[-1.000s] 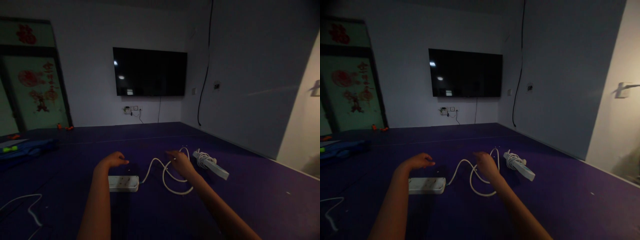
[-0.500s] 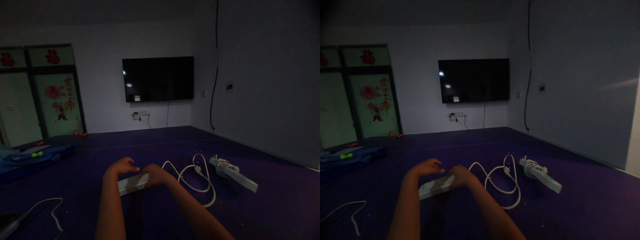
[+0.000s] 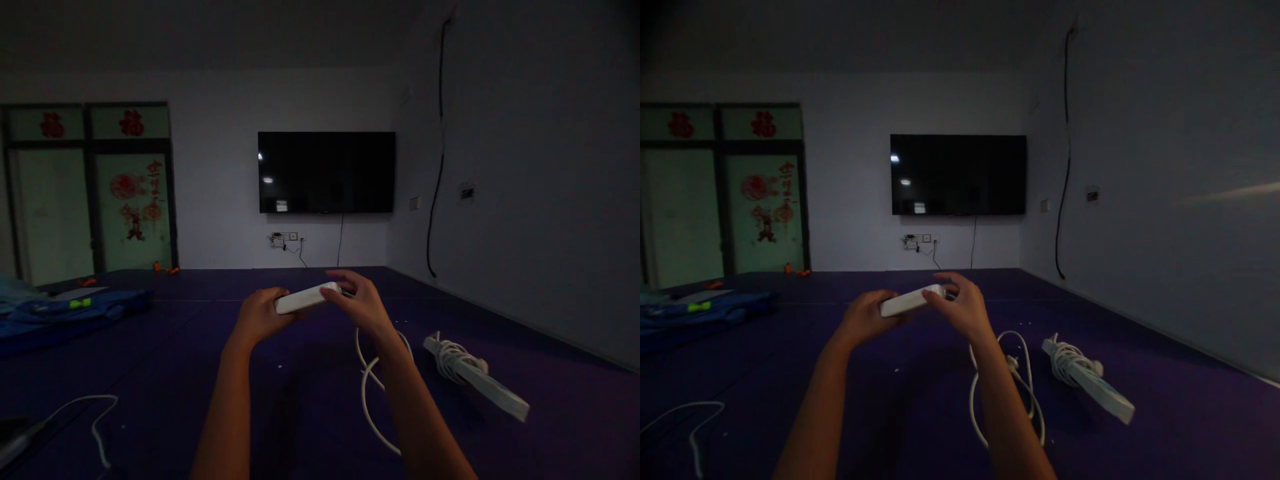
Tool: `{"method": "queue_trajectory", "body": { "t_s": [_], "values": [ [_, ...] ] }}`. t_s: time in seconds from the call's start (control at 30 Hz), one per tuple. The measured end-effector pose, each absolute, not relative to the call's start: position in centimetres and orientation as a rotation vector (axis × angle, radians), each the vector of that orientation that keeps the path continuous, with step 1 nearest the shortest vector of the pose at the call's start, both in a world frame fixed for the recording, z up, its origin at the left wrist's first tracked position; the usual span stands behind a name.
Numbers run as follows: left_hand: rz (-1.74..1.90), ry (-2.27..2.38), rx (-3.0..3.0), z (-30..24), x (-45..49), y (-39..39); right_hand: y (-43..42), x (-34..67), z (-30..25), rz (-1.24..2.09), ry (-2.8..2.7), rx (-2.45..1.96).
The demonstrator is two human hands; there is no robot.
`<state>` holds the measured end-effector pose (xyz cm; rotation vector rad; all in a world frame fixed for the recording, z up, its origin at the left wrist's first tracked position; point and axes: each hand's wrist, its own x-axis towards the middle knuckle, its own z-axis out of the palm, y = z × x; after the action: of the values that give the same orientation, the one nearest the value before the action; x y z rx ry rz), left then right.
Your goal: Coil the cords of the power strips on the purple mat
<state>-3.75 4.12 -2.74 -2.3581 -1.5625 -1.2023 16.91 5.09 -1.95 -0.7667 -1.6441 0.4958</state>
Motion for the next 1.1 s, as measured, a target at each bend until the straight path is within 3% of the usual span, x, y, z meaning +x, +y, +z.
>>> {"method": "queue_trajectory", "body": {
  "t_s": [0.17, 0.4, 0.57, 0.7, 0.87, 1.1],
  "values": [
    [-1.476, -1.659, -2.06, -1.6, -4.3, 2.7, 6.0, 18.9, -1.8, 0.546, -1.577, -0.529],
    [-2.565, -1.551, -1.513, -0.7, -4.0, 2.3, 8.8, 20.7, -5.6, 0.814, -2.082, -0.983],
    [-3.056, -1.42, -1.237, 0.0, -3.8, 1.7, 9.2, 16.9, -7.6, 0.892, -2.498, -1.062],
    [-3.136, -1.335, -1.164, 0.2, -4.5, 1.4, 8.9, 11.8, -10.0, 0.967, -2.839, -0.933],
    [-3.156, -1.32, -1.131, 0.3, -5.4, 1.1, 7.9, 7.3, -13.0, 0.767, -3.012, -0.908],
    [-3.118, -1.332, -1.136, 0.6, -5.4, 0.5, 10.0, 11.0, -11.3, 0.569, -2.571, -1.016]
  ]
}}
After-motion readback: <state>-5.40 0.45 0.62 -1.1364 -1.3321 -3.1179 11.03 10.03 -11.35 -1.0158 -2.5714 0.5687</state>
